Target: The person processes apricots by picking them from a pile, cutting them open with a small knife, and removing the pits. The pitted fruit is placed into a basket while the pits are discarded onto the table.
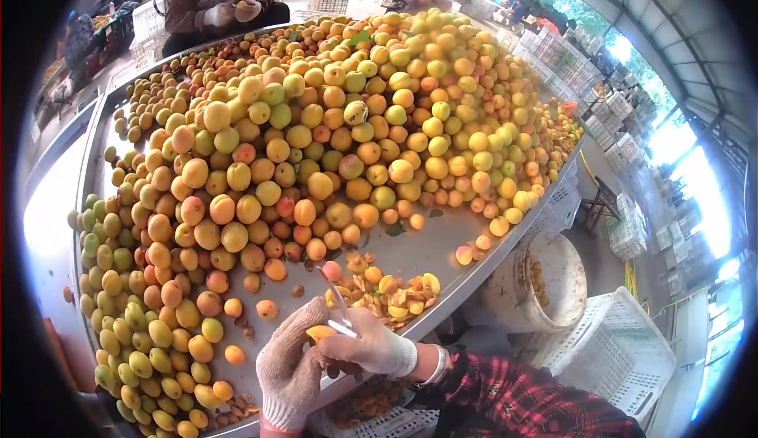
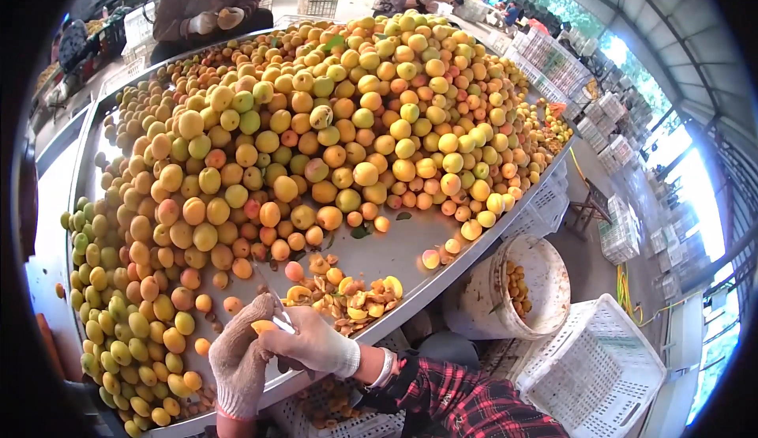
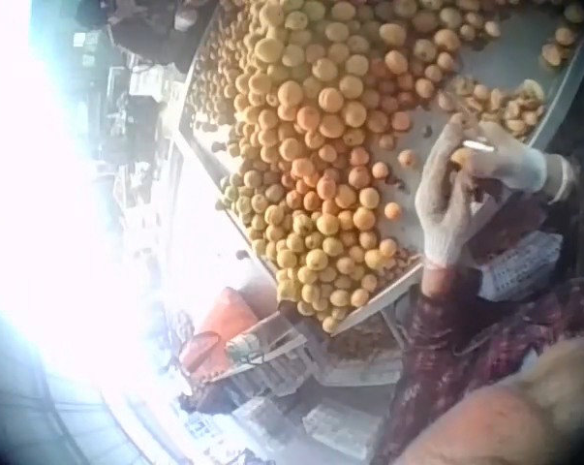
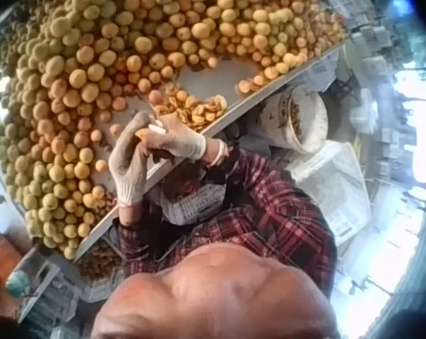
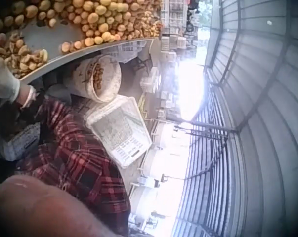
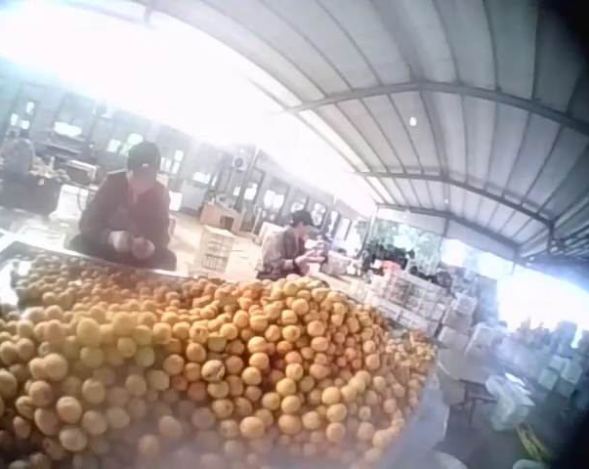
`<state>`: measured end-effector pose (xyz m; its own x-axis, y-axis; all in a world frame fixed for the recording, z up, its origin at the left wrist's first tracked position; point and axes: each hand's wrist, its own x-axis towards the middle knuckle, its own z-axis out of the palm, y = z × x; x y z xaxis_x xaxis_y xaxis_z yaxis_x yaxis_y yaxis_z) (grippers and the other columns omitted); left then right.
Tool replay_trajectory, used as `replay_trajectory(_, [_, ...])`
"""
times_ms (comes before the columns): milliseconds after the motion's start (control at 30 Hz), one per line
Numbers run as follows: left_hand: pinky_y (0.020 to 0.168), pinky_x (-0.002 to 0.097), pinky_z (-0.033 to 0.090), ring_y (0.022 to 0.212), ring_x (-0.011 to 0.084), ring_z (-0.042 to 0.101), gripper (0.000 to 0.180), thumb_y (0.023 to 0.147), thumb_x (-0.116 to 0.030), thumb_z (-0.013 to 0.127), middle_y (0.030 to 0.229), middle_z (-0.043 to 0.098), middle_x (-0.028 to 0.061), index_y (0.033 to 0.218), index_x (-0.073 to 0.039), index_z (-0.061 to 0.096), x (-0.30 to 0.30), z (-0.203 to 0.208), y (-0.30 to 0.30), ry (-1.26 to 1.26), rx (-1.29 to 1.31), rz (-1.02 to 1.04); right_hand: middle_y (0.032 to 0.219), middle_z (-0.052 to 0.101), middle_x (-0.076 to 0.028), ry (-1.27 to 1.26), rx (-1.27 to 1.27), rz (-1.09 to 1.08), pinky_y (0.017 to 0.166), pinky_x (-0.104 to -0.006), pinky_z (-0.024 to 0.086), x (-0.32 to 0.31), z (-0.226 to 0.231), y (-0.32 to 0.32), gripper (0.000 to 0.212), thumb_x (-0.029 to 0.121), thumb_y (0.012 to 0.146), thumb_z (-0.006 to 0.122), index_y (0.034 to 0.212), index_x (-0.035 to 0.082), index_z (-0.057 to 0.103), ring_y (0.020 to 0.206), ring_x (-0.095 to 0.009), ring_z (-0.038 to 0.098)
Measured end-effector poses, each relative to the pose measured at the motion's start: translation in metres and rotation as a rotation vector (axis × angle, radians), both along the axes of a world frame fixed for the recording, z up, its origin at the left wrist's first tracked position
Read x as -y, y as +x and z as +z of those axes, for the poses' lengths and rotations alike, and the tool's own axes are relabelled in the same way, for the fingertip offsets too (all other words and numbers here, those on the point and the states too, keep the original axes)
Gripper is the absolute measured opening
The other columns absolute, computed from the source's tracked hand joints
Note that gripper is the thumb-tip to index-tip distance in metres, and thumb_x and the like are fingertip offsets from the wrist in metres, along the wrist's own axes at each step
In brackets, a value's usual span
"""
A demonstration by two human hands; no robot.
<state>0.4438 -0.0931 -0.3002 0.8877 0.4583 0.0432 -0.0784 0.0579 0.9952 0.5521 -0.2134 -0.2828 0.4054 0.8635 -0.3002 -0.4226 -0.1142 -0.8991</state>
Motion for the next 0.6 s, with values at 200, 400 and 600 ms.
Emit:
replay_trajectory(200, [0.081, 0.0293, 0.051, 0.097, 0.0187, 0.063, 0.044, 0.083, 0.001, 0.060, 0.117, 0.063, 0.0142, 0.127, 0.002, 0.057, 0.002, 0.009, 0.000, 0.054, -0.029, -0.017, 0.079, 0.058, 0.002, -0.057, -0.115, 0.007, 0.057, -0.0211, 0.043, 0.000, 0.008, 0.002, 0.027, 0.026, 0.089, 0.062, 0.101, 0.001, 0.061, 0.067, -0.005, 0.053])
replay_trajectory(400, [0.077, 0.0282, 0.052, 0.087, 0.0185, 0.066, 0.044, 0.081, 0.007, 0.057, 0.110, 0.065, 0.0160, 0.125, 0.000, 0.058, -0.001, 0.001, 0.001, 0.314, -0.005, -0.001, 0.069, 0.054, 0.003, -0.087, -0.084, 0.039, 0.051, -0.0220, 0.042, 0.004, -0.009, 0.007, 0.023, 0.027, 0.091, 0.061, 0.094, 0.004, 0.060, 0.056, -0.006, 0.052])
replay_trajectory(600, [0.081, 0.0277, 0.051, 0.094, 0.0168, 0.063, 0.035, 0.084, 0.010, 0.050, 0.111, 0.065, 0.0129, 0.117, 0.005, 0.060, 0.008, 0.005, 0.001, 0.124, -0.047, 0.119, 0.065, 0.052, 0.002, -0.059, -0.024, 0.074, 0.046, -0.0223, 0.040, 0.005, -0.008, 0.008, 0.024, 0.029, 0.090, 0.062, 0.085, 0.006, 0.056, 0.050, -0.007, 0.050])
